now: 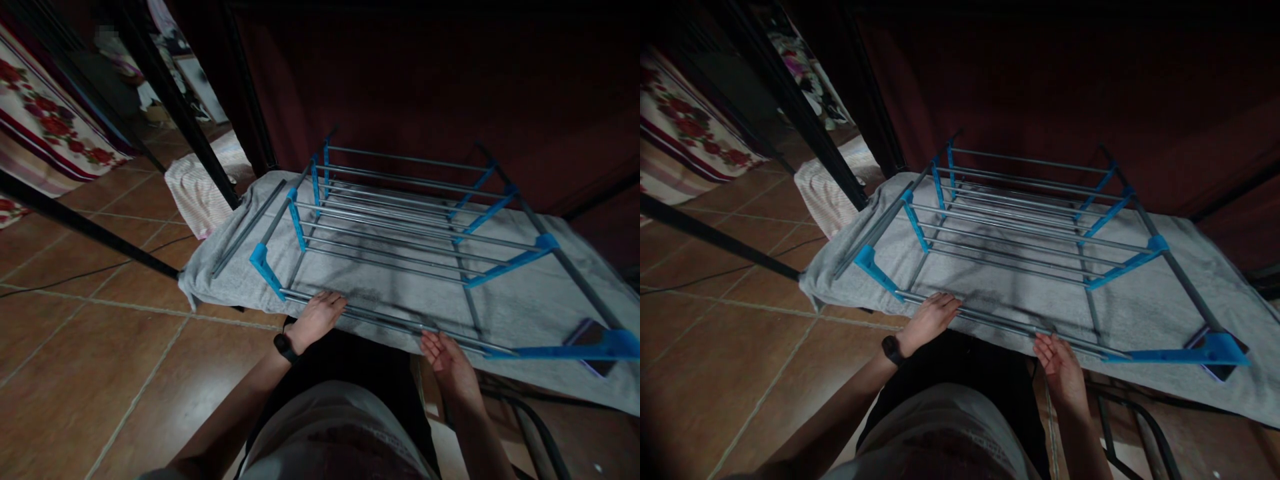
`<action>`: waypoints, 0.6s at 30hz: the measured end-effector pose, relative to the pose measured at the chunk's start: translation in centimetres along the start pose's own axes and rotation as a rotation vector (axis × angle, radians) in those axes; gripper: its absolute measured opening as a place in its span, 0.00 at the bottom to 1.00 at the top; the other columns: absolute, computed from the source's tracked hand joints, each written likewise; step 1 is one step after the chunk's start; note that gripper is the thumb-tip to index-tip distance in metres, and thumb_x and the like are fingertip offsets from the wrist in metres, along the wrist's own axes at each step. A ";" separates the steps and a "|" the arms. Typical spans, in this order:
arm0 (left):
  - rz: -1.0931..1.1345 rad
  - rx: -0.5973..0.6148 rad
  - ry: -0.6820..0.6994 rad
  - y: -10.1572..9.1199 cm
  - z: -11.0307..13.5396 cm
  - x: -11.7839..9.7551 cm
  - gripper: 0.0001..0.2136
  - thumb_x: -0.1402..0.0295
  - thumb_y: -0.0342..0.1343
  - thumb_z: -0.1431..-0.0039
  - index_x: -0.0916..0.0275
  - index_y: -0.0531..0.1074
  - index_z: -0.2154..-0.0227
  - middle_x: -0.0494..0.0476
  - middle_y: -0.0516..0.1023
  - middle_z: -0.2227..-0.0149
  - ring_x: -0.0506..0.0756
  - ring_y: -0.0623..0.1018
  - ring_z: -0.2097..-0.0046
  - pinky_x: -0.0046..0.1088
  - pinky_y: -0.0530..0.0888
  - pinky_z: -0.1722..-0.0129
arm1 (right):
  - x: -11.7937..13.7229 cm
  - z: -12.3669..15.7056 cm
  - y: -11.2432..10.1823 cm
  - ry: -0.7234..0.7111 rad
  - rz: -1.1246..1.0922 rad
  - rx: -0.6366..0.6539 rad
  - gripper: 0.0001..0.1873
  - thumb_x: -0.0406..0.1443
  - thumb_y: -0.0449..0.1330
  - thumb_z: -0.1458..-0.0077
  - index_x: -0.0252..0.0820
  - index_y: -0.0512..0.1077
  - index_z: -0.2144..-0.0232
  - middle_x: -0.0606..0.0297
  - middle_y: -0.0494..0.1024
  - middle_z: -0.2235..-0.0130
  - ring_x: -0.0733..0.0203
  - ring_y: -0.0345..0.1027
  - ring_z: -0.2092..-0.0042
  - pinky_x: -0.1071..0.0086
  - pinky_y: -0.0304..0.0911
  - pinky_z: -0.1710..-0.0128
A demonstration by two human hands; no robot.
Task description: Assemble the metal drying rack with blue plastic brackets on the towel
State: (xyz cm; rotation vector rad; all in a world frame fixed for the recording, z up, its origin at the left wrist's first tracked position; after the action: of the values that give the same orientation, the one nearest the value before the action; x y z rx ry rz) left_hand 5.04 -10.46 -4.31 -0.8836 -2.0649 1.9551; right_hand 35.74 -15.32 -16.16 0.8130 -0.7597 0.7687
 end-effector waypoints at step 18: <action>-0.085 0.000 0.059 -2.0 -0.5 -1.1 0.10 0.70 0.43 0.32 0.62 0.69 0.57 0.58 0.72 0.60 0.56 0.70 0.59 0.37 0.66 0.55 | 0.7 0.0 0.9 0.017 -0.033 0.007 0.14 0.43 0.68 0.54 0.44 0.73 0.68 0.61 0.79 0.61 0.59 0.75 0.58 0.63 0.71 0.52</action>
State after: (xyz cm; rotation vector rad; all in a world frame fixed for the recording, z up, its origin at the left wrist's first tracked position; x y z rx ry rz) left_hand 5.52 -10.53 -2.03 -0.8287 -2.0347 1.8634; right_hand 35.36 -14.70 -15.31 0.8226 -0.7273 0.7484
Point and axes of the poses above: each hand's wrist, its own z-axis away from the middle knuckle, its own y-axis out of the palm, x = y × z, the point moved 10 cm from there along -z, towards the middle knuckle
